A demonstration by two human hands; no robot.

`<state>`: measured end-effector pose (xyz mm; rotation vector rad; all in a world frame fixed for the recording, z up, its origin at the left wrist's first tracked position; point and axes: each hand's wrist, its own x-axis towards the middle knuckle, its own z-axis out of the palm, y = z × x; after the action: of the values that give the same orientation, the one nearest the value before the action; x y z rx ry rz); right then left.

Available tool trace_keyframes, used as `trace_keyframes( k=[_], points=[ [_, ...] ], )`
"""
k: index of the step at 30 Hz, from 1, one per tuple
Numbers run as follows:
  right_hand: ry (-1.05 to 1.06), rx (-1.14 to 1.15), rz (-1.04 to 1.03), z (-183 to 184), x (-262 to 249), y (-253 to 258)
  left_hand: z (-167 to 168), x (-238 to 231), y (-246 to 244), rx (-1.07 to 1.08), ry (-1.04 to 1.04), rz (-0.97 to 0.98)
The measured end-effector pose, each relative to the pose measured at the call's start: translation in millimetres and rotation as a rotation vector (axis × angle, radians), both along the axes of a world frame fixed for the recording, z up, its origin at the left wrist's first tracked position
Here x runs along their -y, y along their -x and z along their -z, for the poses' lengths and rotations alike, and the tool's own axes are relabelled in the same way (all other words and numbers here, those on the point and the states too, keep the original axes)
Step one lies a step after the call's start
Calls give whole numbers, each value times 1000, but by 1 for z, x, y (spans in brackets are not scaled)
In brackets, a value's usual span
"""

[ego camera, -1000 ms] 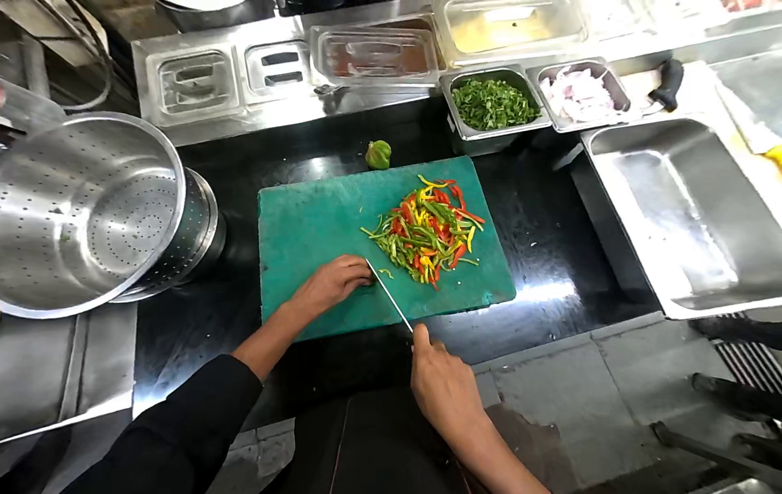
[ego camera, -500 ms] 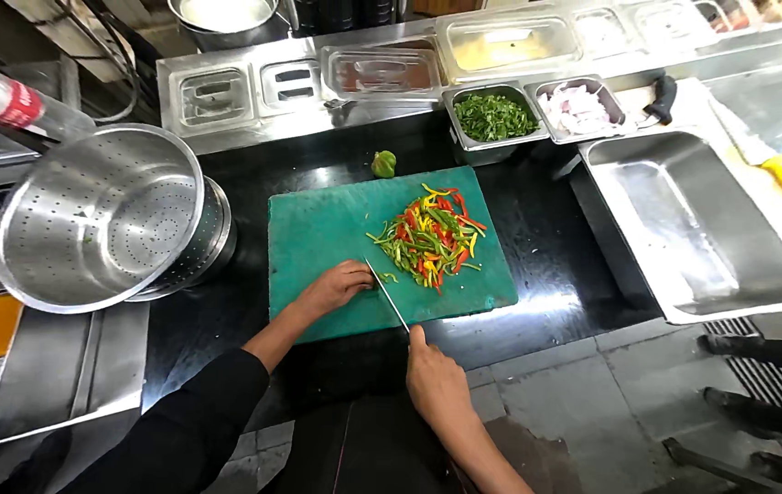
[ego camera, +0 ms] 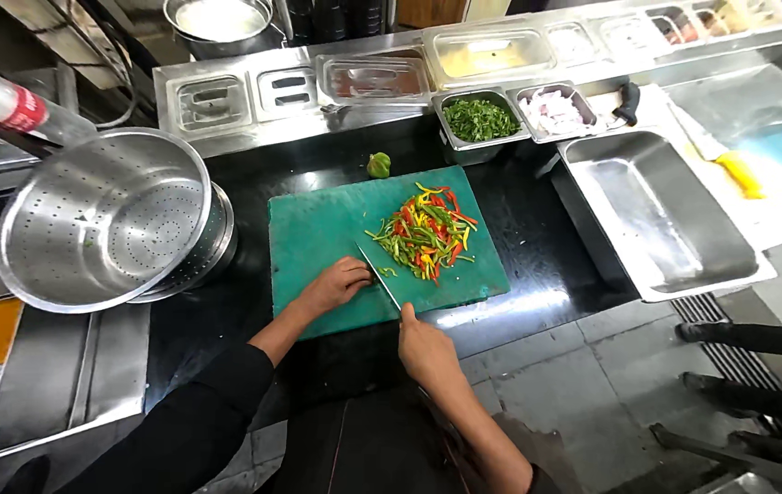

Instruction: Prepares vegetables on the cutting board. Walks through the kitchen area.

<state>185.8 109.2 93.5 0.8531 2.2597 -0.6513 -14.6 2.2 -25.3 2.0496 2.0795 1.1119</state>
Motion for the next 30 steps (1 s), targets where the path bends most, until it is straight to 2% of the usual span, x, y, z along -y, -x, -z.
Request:
trace_keyframes(
  k=[5,11,17,20,25,27,30],
  points=[
    [-1,-2,39,-10,4,-12,1,6,-4,58,-5,-67],
    [-23,38,74,4,16,-13,0,4,-7,35,17,-90],
    [-82,31,125,-1,26,-14,2,3,-8,51,55,-127],
    [-108,-18,159,1,30,-23,1,5,-10,97,24,-287],
    [54,-30,71,13,22,-40,-12,10,-6,485,-68,-673],
    [17,-24,111,12,11,-42,-12,9,-4,566,-123,-743],
    [-127,-23,205,-3,-5,-38,-11,7,-3,586,-128,-746]
  ],
)
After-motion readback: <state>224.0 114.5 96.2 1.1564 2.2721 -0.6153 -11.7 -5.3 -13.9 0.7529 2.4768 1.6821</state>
